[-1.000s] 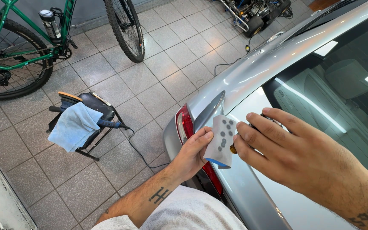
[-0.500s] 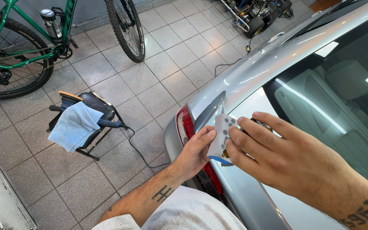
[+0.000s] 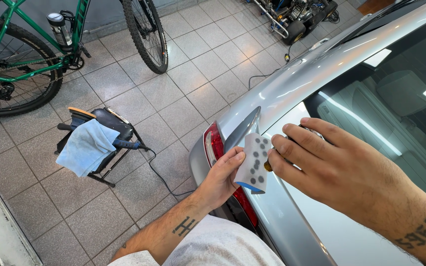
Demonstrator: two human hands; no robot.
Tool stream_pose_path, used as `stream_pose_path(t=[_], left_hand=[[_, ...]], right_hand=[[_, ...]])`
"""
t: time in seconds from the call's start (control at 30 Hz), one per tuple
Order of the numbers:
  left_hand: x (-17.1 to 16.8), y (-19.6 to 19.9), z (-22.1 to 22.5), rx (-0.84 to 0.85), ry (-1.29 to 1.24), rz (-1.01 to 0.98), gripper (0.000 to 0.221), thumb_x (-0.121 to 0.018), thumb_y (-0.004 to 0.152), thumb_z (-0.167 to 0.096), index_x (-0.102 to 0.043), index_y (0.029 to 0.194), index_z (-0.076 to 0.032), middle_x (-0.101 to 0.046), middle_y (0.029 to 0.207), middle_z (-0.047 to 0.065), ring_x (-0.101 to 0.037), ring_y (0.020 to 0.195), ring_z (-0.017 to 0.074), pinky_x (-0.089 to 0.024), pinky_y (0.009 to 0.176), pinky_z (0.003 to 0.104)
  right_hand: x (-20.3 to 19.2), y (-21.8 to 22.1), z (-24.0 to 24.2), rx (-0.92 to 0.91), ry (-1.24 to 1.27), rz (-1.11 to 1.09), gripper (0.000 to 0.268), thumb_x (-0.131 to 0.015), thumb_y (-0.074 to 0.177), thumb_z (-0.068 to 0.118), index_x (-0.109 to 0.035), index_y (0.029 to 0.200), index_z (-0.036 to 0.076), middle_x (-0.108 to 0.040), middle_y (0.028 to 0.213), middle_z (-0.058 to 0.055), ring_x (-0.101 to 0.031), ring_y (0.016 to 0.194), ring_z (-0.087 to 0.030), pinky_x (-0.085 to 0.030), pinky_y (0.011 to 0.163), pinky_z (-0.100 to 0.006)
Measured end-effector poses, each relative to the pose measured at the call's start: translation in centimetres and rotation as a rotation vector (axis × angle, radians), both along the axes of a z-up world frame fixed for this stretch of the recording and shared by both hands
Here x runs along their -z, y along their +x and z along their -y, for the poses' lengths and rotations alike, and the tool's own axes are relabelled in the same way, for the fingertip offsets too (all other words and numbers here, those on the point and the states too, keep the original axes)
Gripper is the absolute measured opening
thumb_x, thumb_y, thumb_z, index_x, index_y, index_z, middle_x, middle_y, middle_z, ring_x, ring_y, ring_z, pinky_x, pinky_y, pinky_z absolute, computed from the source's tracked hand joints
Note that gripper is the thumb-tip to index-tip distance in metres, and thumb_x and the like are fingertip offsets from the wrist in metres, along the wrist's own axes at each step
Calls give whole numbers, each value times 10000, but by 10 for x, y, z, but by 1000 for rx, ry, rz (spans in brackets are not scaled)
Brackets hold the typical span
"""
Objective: The person applies a liquid from a small bottle onto a blue applicator pad and rubs it onto the rear bumper and trunk of a silver car. The person repeatedly applies the liquid and buffs the surface of the vehicle's rear end.
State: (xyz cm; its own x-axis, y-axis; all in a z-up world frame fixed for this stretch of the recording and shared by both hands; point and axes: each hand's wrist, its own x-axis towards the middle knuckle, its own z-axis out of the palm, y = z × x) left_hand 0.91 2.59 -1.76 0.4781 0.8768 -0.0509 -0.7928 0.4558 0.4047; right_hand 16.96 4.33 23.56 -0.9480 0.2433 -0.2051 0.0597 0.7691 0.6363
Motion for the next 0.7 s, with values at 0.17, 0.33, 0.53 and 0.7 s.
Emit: stream_pose_path(t=[0.17, 0.33, 0.53, 0.7], left_hand=[[2, 3, -3, -5, -10, -1, 235, -646, 1052, -319, -573, 1146, -115, -623, 830, -51, -597, 682, 45, -528, 656, 190], [0, 4, -3, 14, -9, -5, 245, -656, 1048, -321, -584, 1161, -116, -653, 871, -43, -638, 732, 56, -555, 687, 199], [-2, 3, -2, 12, 17, -5, 243, -635, 1065, -320, -583, 1175, -110, -679, 914, -24, -662, 770, 63, -567, 716, 202], [1, 2, -4, 20, 22, 15, 227, -638, 1067, -305, -588, 1181, -116, -693, 952, -31, -676, 792, 63, -572, 710, 202]], right_hand=[[-4, -1, -3, -5, 20, -22, 373, -705, 881, 211, -624, 1236, 132, -667, 1274, -104, -642, 1161, -297, -532, 1076, -475], [-2, -6, -4, -15, 8, -29, 406, -707, 876, 235, -618, 1256, 123, -665, 1283, -116, -639, 1169, -303, -532, 1075, -482], [-2, -12, -7, -25, 12, -50, 404, -686, 890, 211, -626, 1283, 135, -660, 1278, -100, -629, 1172, -295, -518, 1093, -482], [-3, -8, -12, -15, 25, -24, 426, -723, 869, 217, -623, 1278, 148, -673, 1274, -88, -643, 1178, -289, -532, 1077, -466]])
